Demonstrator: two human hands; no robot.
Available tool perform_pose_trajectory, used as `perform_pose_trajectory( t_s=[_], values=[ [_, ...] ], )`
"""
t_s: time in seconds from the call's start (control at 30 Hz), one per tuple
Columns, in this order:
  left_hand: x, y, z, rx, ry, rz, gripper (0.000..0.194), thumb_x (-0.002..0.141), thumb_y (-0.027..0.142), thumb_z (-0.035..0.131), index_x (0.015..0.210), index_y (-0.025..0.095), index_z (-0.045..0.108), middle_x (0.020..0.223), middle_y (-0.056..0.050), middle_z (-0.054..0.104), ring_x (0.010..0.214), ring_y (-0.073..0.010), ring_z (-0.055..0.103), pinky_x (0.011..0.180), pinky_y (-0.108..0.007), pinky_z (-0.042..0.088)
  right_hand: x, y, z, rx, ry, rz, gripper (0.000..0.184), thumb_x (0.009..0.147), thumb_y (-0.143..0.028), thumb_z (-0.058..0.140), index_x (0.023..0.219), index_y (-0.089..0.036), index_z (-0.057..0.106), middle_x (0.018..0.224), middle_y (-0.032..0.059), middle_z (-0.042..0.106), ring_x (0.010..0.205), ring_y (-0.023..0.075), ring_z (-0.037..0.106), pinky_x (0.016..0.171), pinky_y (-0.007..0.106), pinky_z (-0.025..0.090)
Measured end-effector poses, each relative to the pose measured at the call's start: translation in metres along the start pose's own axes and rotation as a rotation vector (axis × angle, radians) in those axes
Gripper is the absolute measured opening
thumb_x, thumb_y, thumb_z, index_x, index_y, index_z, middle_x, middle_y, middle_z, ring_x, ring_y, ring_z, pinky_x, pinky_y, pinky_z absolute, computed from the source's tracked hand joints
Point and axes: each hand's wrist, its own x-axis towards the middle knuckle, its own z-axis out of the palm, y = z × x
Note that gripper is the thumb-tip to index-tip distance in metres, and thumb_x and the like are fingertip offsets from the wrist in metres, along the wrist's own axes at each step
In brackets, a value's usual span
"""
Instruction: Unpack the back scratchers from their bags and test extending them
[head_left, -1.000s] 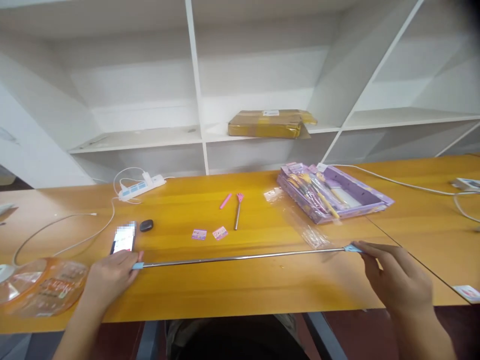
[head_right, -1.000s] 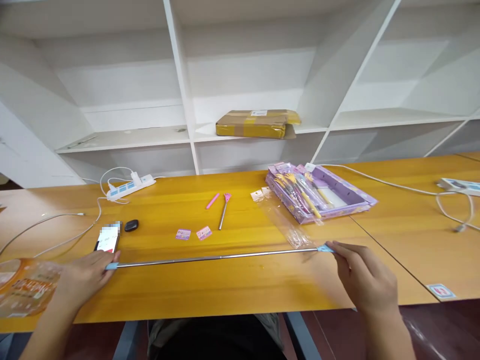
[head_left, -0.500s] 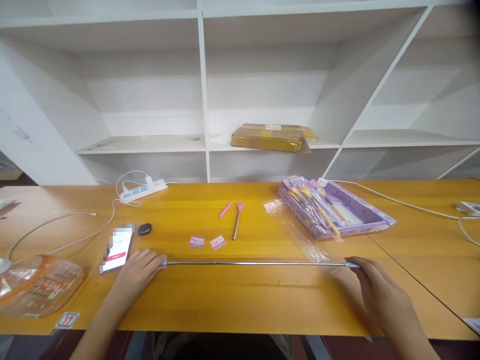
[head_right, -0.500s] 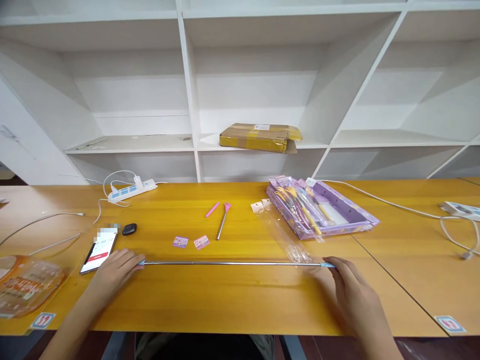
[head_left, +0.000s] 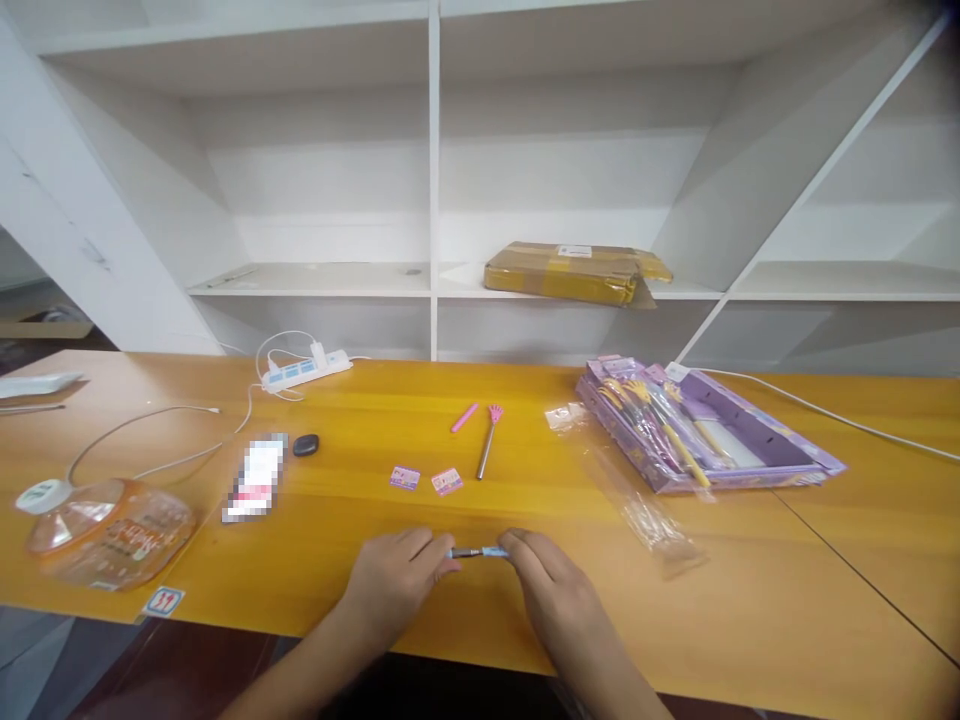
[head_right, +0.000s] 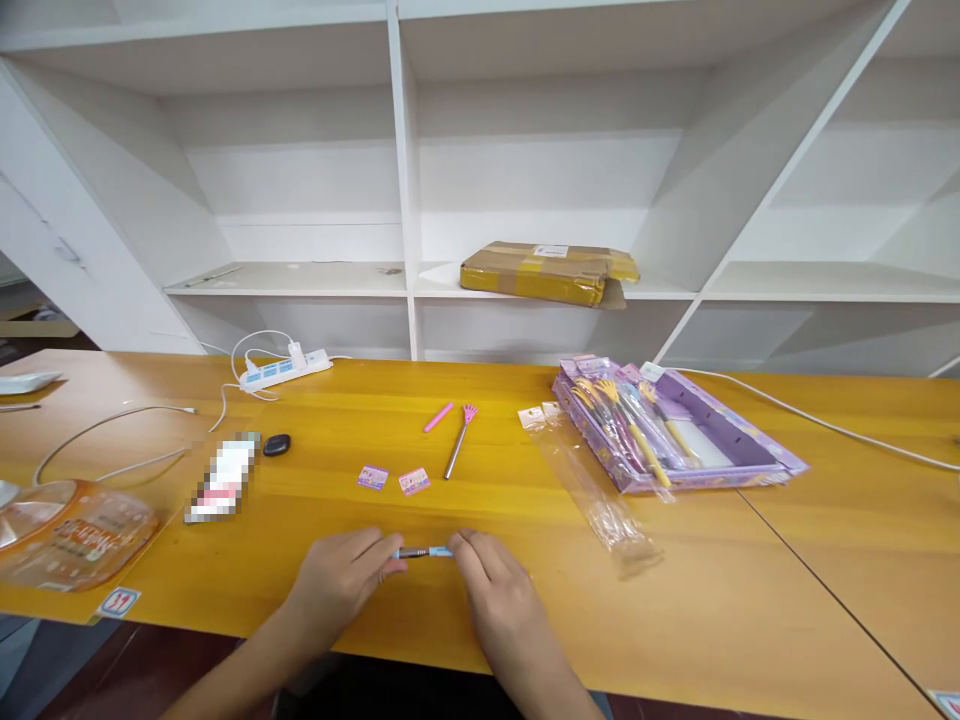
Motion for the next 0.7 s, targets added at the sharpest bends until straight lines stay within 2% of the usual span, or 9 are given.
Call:
perform_pose_trajectory(
  t_s=[0.07,0.13,0.2,0.27,0.4,0.6,0.7],
  values=[
    [-0.005,0.0,0.009,-0.042,-0.03,-0.016,0.034,0.119,0.043,0.048,0.105,0.022,0.071,0.073,-0.001,0.067,0.06,-0.0162,0.064,0.055,-0.03,0.043,0.002,-0.012,0.014,0.012,-0.04,-0.004,0.047,0.103,0.001,0.038,0.133,-0.025,0.063,0.11,0.0092,0.077,0.094,0.023,0.077,0.082,0.034,0.065],
    [-0.013,-0.011,0.01,-0.108,-0.106,-0.02,0.033,0.118,0.044,0.048,0.109,0.022,0.071,0.08,-0.001,0.073,0.066,-0.017,0.07,0.059,-0.028,0.049,0.0,-0.013,0.023,-0.003,-0.099,-0.008,0.041,0.103,0.003,0.037,0.12,-0.024,0.063,0.098,0.006,0.074,0.082,0.0205,0.073,0.073,0.031,0.062],
    [-0.019,-0.023,0.008,-0.179,-0.182,-0.054,0.03,0.118,0.044,0.051,0.123,0.023,0.071,0.095,-0.004,0.08,0.08,-0.0188,0.076,0.069,-0.028,0.056,-0.004,-0.012,0.032,-0.037,-0.127,-0.003,0.028,0.108,-0.003,0.041,0.103,-0.024,0.059,0.087,0.003,0.068,0.071,0.0194,0.067,0.065,0.03,0.057],
    [-0.021,-0.03,0.006,-0.237,-0.254,-0.087,0.027,0.117,0.042,0.054,0.131,0.024,0.069,0.105,-0.005,0.081,0.089,-0.0198,0.078,0.077,-0.029,0.059,-0.007,-0.011,0.04,-0.052,-0.137,0.018,0.021,0.114,-0.015,0.047,0.098,-0.024,0.057,0.086,0.0023,0.065,0.07,0.0193,0.066,0.064,0.03,0.054],
    [-0.019,-0.031,0.008,-0.292,-0.338,-0.076,0.025,0.118,0.033,0.05,0.128,0.025,0.071,0.101,-0.003,0.077,0.086,-0.0185,0.076,0.076,-0.028,0.056,-0.008,-0.007,0.047,-0.044,-0.133,0.051,0.013,0.118,-0.026,0.05,0.112,-0.023,0.061,0.096,0.0039,0.067,0.076,0.0199,0.069,0.069,0.031,0.055],
    [-0.015,-0.027,0.015,-0.276,-0.31,-0.048,0.026,0.119,0.031,0.047,0.126,0.024,0.071,0.093,-0.002,0.075,0.079,-0.018,0.072,0.07,-0.028,0.051,0.0,-0.008,0.041,-0.042,-0.094,0.01,0.018,0.112,-0.012,0.051,0.117,-0.021,0.065,0.095,0.0049,0.068,0.078,0.0203,0.067,0.072,0.031,0.056],
    [-0.016,-0.036,0.005,-0.198,-0.287,-0.004,0.027,0.119,0.029,0.047,0.124,0.022,0.072,0.085,-0.001,0.072,0.073,-0.0171,0.069,0.066,-0.028,0.047,0.002,0.0,0.023,-0.052,-0.083,-0.016,0.03,0.108,-0.005,0.045,0.122,-0.021,0.067,0.101,0.0075,0.072,0.084,0.0213,0.071,0.076,0.032,0.058]
  ],
)
